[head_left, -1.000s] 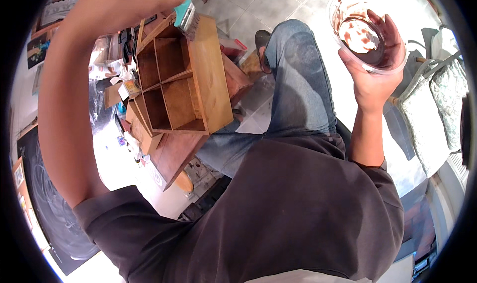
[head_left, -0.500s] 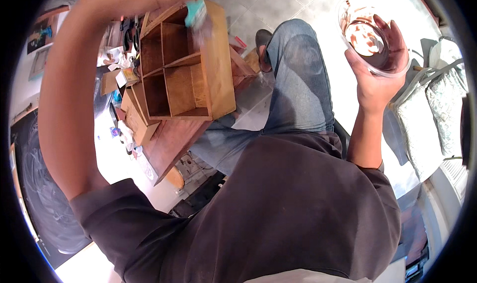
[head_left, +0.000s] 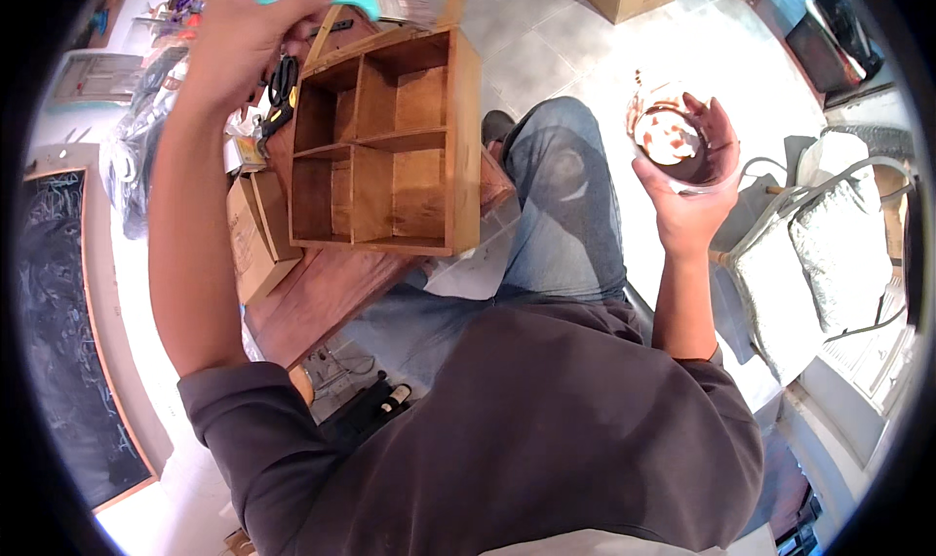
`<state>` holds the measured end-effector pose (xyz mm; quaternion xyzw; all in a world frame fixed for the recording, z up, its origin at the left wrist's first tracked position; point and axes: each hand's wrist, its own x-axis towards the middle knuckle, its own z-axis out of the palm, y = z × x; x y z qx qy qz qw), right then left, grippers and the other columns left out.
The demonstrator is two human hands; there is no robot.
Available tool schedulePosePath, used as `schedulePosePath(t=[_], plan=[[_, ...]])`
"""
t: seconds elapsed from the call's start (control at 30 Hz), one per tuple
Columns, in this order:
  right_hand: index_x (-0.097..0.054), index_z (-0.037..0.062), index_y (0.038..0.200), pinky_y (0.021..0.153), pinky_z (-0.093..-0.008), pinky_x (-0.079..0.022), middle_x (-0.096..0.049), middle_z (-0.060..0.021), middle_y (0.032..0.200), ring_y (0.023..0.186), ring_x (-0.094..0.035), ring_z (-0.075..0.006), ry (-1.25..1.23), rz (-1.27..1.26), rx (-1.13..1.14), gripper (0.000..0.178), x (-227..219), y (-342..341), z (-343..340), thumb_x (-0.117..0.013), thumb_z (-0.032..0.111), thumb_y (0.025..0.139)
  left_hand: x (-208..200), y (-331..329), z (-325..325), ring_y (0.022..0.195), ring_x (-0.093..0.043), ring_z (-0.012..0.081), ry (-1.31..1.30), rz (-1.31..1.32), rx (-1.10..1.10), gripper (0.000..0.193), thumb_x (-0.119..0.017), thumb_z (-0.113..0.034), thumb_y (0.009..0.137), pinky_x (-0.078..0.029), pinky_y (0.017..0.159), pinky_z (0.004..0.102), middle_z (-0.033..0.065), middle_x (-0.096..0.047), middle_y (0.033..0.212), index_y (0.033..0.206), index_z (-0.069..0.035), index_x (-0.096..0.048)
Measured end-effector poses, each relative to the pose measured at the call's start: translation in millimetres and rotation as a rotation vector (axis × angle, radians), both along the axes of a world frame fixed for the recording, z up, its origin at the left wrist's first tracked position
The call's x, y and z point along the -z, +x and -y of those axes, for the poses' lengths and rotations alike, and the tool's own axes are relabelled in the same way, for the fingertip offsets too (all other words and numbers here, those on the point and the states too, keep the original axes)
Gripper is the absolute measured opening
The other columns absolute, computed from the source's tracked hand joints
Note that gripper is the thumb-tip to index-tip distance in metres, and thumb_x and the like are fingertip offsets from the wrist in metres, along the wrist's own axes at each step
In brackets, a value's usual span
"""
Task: The person applies a brown liquid finish to the interior compartments and the outer edges of a multi-compartment wooden box using a paintbrush, dipping the brush into a small plastic container of the liquid between strokes.
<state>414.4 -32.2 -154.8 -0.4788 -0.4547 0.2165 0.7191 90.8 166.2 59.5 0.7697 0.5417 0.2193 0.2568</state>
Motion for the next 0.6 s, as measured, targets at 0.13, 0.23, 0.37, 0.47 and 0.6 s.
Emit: schedulePosePath(t=[0.13, 0.23, 0.37, 0.47, 0.6], plan=[[-0.038, -0.0048, 0.151, 0.112, -0.0416, -0.047, -0.053, -0.0242, 0.145, 0.131, -0.057, -0.0295, -0.003, 0.012, -0.039, 0.098, -9.9, -5.0, -2.8, -0.090, 0.000, 0.069, 33.7, 10.3, -9.4, 0.061, -0.052, 0.0027, -0.111, 0.236, 0.067, 0.018, -0.074, -0.015, 0.095, -0.038, 0.052, 0.0189, -0.0031, -0.063, 0.074, 0.108, -0.002, -0.075], [-0.038, -0.0047, 0.151, 0.112, -0.0418, -0.047, -0.052, -0.0245, 0.145, 0.132, -0.056, -0.0296, -0.009, 0.017, -0.026, 0.098, -12.1, -8.0, -5.2, -0.090, 0.002, 0.069, 43.2, 1.1, -14.8, 0.059, -0.052, 0.0023, -0.165, 0.180, 0.027, 0.013, -0.073, -0.013, 0.095, -0.037, 0.050, 0.0187, -0.0037, -0.063, 0.073, 0.103, -0.003, -0.075], [-0.037, -0.0047, 0.152, 0.112, -0.0417, -0.048, -0.052, -0.0247, 0.145, 0.131, -0.057, -0.0298, -0.038, 0.020, -0.029, 0.097, -7.9, -10.9, -10.0, -0.091, 0.006, 0.071, 29.9, -44.3, -16.3, 0.055, -0.049, 0.0014, -0.091, 0.026, -0.005, 0.013, -0.071, -0.010, 0.092, -0.034, 0.049, 0.0184, -0.0039, -0.060, 0.069, 0.101, -0.003, -0.075], [-0.037, -0.0046, 0.152, 0.112, -0.0416, -0.048, -0.052, -0.0245, 0.145, 0.131, -0.057, -0.0297, -0.054, 0.018, -0.045, 0.097, -8.9, -15.2, -14.6, -0.091, 0.006, 0.072, 21.8, -82.5, -17.5, 0.053, -0.047, 0.0016, -0.046, -0.025, -0.041, 0.012, -0.070, -0.010, 0.091, -0.033, 0.047, 0.0191, -0.0033, -0.059, 0.067, 0.100, -0.003, -0.075], [-0.035, -0.0059, 0.151, 0.111, -0.0413, -0.048, -0.051, -0.0237, 0.145, 0.130, -0.057, -0.0301, -0.065, -0.018, -0.074, 0.103, -7.2, -24.8, -30.6, -0.093, 0.003, 0.067, 11.2, -106.1, -25.4, 0.051, -0.049, 0.0027, -0.044, 0.000, -0.182, 0.012, -0.069, -0.011, 0.093, -0.034, 0.043, 0.0210, -0.0028, -0.059, 0.066, 0.100, -0.003, -0.075]])
